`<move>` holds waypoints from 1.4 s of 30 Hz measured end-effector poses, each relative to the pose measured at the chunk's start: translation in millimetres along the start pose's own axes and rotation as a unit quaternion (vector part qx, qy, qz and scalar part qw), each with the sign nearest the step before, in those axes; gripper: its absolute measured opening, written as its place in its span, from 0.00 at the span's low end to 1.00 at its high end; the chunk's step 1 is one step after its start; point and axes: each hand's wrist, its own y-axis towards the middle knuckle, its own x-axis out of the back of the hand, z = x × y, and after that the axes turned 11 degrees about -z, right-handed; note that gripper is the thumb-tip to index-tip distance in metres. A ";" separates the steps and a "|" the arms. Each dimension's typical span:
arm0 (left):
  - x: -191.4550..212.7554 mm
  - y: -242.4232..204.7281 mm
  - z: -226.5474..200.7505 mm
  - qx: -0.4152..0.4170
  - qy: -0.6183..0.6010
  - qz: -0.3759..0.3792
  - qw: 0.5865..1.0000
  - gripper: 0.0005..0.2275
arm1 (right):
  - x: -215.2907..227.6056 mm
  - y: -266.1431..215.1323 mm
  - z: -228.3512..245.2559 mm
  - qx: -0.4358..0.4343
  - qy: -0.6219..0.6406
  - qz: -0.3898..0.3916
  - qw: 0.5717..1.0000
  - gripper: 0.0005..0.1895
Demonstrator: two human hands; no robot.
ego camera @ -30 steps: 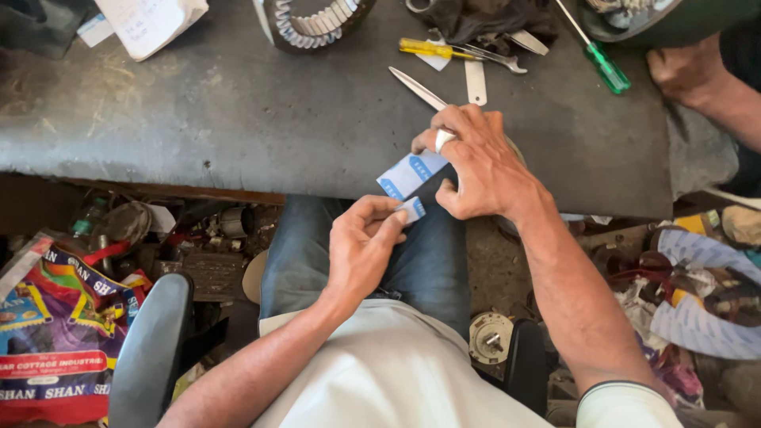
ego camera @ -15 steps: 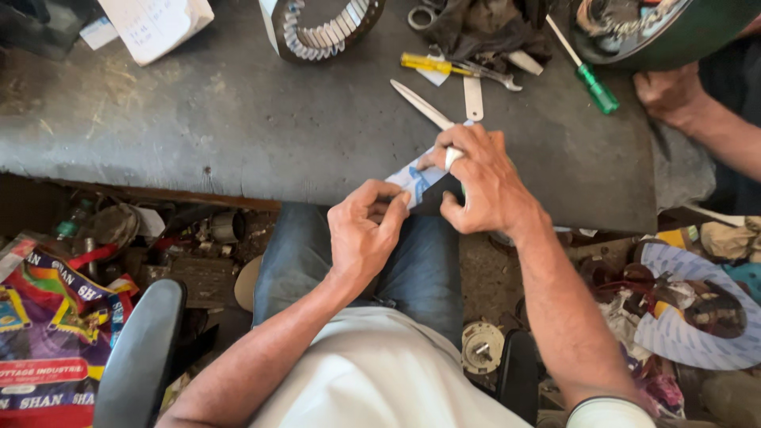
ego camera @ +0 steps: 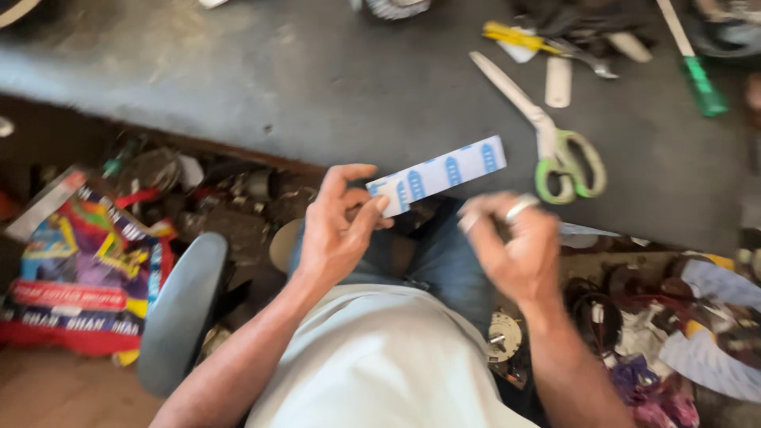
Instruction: The person cuts small rectangular pieces from a blue and white printed strip using scissors. They peel the backing from each piece and insert them into the slots of a circular motor stator component.
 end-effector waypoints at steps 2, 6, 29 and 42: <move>3.4 2.4 1.9 0.005 -0.019 0.003 1.000 0.12 | -30.2 -7.7 -2.7 -0.149 0.208 0.094 0.962 0.12; 2.4 4.8 10.3 0.003 -0.020 0.037 0.999 0.10 | -72.8 -12.4 -14.6 -0.329 0.472 0.116 0.810 0.12; 0.8 -3.3 46.8 0.200 -0.231 -0.003 0.952 0.08 | -107.0 -13.4 -11.5 -0.289 0.496 0.010 0.819 0.04; -5.3 -2.0 43.3 0.144 -0.215 -0.022 0.966 0.08 | -110.8 -9.7 -14.1 -0.283 0.492 0.001 0.823 0.04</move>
